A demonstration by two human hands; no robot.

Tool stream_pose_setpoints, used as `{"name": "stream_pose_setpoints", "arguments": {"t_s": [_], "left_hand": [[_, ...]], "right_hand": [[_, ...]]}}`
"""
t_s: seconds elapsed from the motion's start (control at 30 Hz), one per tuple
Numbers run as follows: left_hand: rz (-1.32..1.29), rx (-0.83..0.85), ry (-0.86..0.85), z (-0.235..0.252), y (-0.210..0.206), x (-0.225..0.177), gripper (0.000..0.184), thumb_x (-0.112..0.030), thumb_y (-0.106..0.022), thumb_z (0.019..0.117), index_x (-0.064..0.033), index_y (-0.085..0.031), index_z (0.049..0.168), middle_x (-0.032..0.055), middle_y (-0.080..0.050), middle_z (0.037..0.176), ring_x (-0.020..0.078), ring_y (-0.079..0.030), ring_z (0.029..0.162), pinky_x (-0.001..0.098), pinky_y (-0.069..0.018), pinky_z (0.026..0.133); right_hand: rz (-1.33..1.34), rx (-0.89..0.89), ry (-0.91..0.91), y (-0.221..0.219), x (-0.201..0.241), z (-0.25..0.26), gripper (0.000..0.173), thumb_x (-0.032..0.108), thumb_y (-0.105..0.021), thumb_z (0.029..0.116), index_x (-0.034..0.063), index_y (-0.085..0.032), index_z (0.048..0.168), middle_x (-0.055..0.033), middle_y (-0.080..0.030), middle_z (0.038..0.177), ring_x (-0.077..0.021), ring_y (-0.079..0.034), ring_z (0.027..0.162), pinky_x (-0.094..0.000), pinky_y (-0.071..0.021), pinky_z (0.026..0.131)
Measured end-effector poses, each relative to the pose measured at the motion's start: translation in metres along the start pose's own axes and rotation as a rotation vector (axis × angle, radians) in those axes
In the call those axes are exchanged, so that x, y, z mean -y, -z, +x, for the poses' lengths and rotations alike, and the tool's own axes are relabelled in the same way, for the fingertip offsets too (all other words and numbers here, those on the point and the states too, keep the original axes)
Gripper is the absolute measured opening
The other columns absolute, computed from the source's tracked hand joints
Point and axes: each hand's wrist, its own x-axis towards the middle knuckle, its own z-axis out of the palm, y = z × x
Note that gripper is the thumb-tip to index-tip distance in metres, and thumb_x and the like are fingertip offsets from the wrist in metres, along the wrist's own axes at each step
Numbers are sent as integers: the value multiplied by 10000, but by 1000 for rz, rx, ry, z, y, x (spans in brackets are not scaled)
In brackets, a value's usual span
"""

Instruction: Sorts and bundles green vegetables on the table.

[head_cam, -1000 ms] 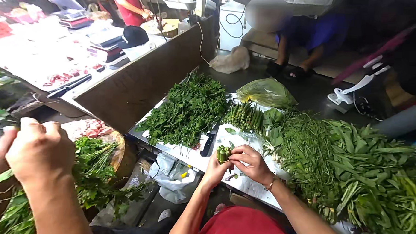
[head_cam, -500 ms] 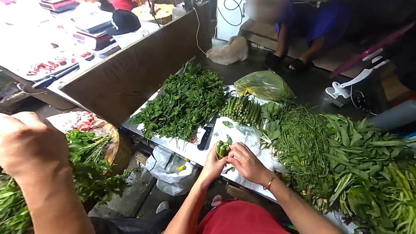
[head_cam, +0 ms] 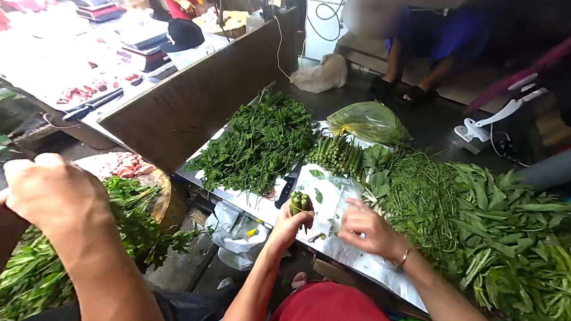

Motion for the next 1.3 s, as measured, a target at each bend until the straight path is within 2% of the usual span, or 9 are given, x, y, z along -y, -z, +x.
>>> {"name": "stream_pose_setpoints", "arguments": {"t_s": [0.13,0.33,0.43,0.63,0.73,0.87,1.0,1.13,1.3], "left_hand": [[-157,-32,20,2,-4,0,222,-46,-605,845,-39,-558,1061,19,-666,771,95,-627,603,251,-550,574],[-282,-106,-173,3,-19,-8,243,-5,-604,840,-15,-564,1079,35,-671,758,99,-630,597,253,-551,578],[-37,-72,-316,0,-23,-15,287,-5,-655,823,-28,-571,1097,-15,-677,824,81,-640,662,263,-569,628],[651,20,-253,-1,-25,-29,350,-101,-713,853,24,-615,1165,51,-695,969,71,-667,866,271,-568,817],[863,88,-201,-1,-26,-24,422,-167,-728,872,32,-625,1230,118,-716,1009,173,-696,919,384,-570,878],[818,134,-106,-6,-35,-12,344,-130,-742,869,-4,-674,1182,92,-725,1055,134,-689,988,368,-557,931],[569,28,-79,-5,-35,-4,230,-47,-624,925,57,-657,1128,92,-694,973,102,-654,896,322,-548,858],[307,-223,-99,15,-16,1,254,-32,-695,806,10,-618,1044,11,-678,821,87,-650,689,274,-571,651],[134,-356,-292,7,-26,-5,307,36,-688,765,8,-600,1058,-2,-686,866,69,-670,772,257,-582,706]], "right_hand": [[595,-59,179,-5,54,15,263,183,-571,1029,22,-719,884,-56,-646,688,-136,-670,725,-441,-512,1058],[1340,-521,-237,-19,51,28,431,88,-611,989,276,-670,1373,-35,-723,1272,-149,-750,984,-271,-638,765],[1558,-571,-282,-23,23,32,688,128,-752,900,171,-482,1532,-51,-594,1476,-160,-673,1213,-247,-610,865],[855,-297,-341,-16,5,57,944,260,-860,795,-123,-350,1491,-122,-616,1328,-179,-648,1148,-331,-571,965],[437,-1,-307,-2,-3,70,763,320,-838,780,-46,-572,1393,-126,-632,1263,-116,-616,1073,-263,-531,924],[239,257,-117,6,3,87,294,246,-765,873,25,-781,1066,-133,-716,1003,-228,-644,1017,-397,-494,962],[71,292,110,-6,37,75,151,150,-679,967,58,-787,916,-97,-739,945,-248,-696,978,-412,-554,930],[508,70,113,-31,42,37,211,159,-645,1010,2,-781,1042,-117,-764,1048,-190,-714,1056,-331,-555,994],[1537,-466,-272,-46,41,22,389,269,-663,983,190,-677,1364,-17,-730,1259,-101,-718,1081,-231,-585,922]]}}
